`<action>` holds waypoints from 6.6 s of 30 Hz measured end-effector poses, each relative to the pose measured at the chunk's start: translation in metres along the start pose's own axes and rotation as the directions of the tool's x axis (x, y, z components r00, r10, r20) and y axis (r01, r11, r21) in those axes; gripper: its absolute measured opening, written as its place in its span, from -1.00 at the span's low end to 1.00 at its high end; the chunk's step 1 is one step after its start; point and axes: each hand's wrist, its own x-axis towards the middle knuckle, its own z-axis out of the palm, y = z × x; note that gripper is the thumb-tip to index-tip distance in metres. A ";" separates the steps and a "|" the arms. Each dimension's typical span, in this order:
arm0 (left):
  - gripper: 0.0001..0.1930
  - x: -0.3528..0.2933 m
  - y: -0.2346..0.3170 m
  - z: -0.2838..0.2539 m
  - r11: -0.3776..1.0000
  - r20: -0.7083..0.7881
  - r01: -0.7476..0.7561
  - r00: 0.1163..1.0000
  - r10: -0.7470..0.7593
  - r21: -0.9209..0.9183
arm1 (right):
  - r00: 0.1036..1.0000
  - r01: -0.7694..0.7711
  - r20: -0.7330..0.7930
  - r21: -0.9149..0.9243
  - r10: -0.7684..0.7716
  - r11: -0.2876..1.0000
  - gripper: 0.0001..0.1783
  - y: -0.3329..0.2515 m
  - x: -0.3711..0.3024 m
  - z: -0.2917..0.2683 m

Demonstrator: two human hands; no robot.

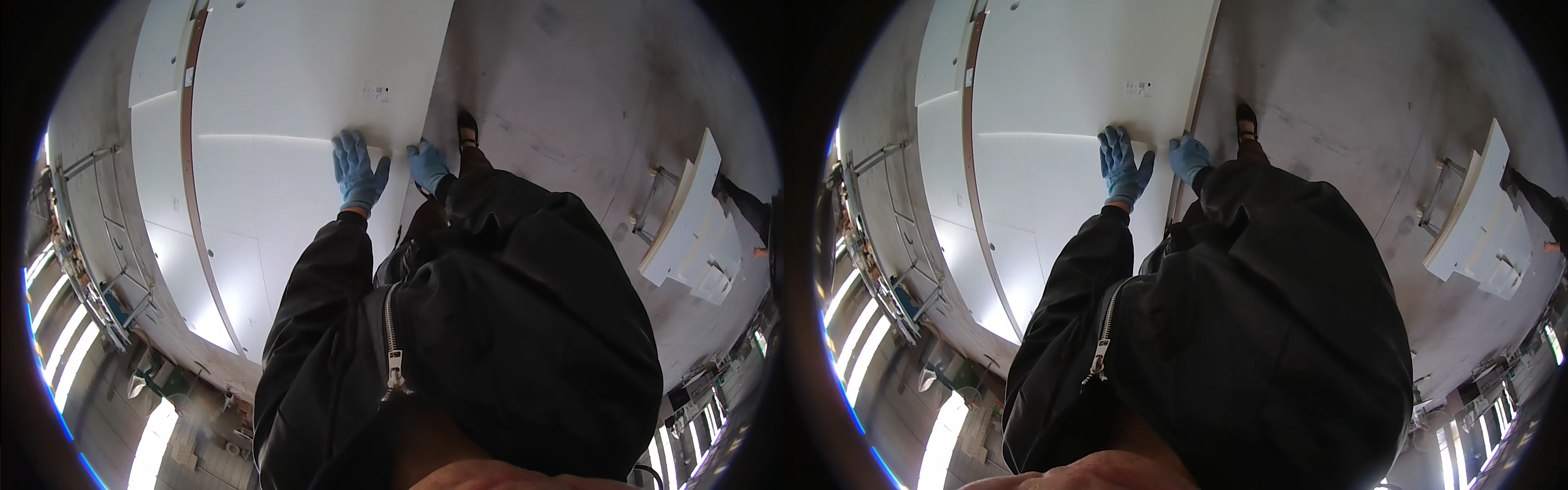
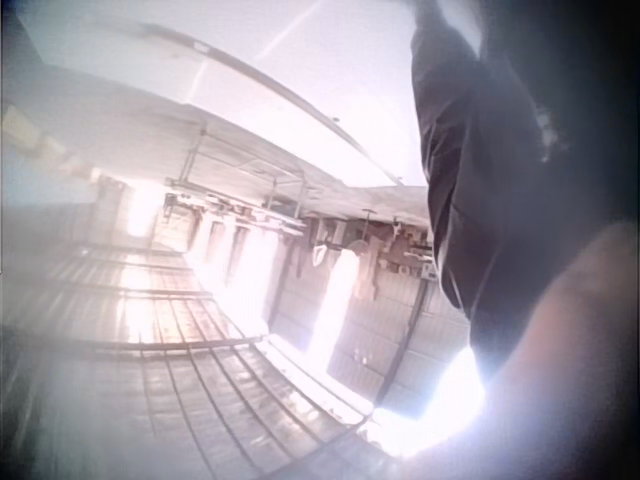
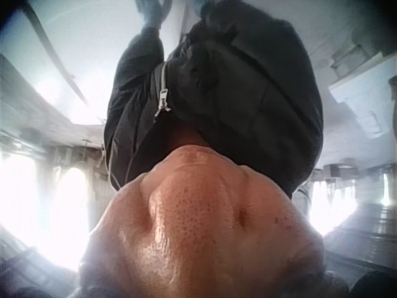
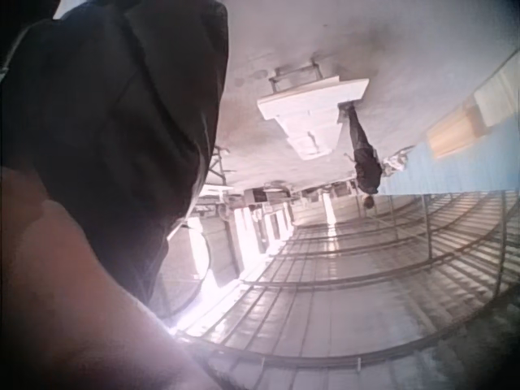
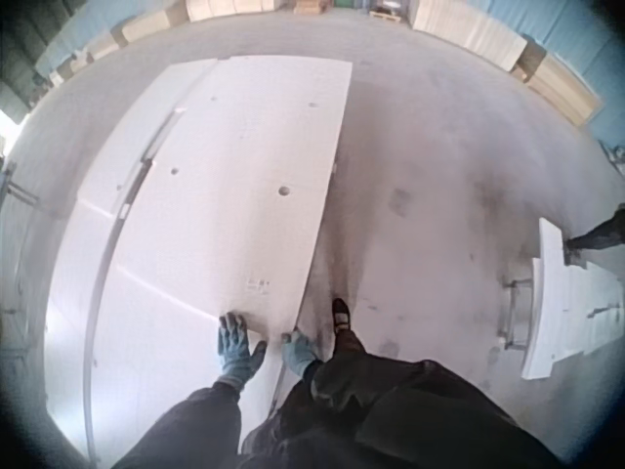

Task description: The person picks up white panels from a pile, wipes them with a cloth, and places them onto a curved structure. The person repeats this process for multiple panels, handling them one at a time.

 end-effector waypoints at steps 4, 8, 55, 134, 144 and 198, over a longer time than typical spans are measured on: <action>-0.05 0.001 0.002 0.007 1.000 -0.059 -0.018 0.998 0.018 -0.002 | 0.999 -0.020 0.033 -0.026 0.020 0.999 -0.56 0.001 0.005 0.000; -0.02 0.000 0.004 0.012 0.999 -0.076 -0.018 0.997 0.020 0.034 | 0.999 0.049 0.021 -0.004 -0.049 0.999 -0.56 0.004 0.005 -0.002; 0.25 0.026 0.077 0.039 0.933 0.064 0.252 0.959 -0.277 0.258 | 0.915 -0.080 0.398 0.026 0.063 0.996 -0.33 0.015 0.045 -0.056; 0.10 -0.097 0.050 0.035 0.989 -0.195 0.145 0.971 -0.137 0.029 | 0.985 0.138 -0.079 -0.157 -0.152 0.978 -0.49 0.020 0.001 0.014; 0.14 -0.098 0.050 0.036 0.981 -0.085 0.169 0.983 -0.161 0.096 | 0.981 0.174 -0.073 -0.101 -0.182 0.979 -0.46 0.032 0.001 0.017; -0.34 -0.036 0.753 0.290 0.200 0.919 -0.978 0.134 0.372 0.062 | 0.139 -0.129 0.234 0.968 0.962 -0.216 -0.51 0.602 -0.371 -0.123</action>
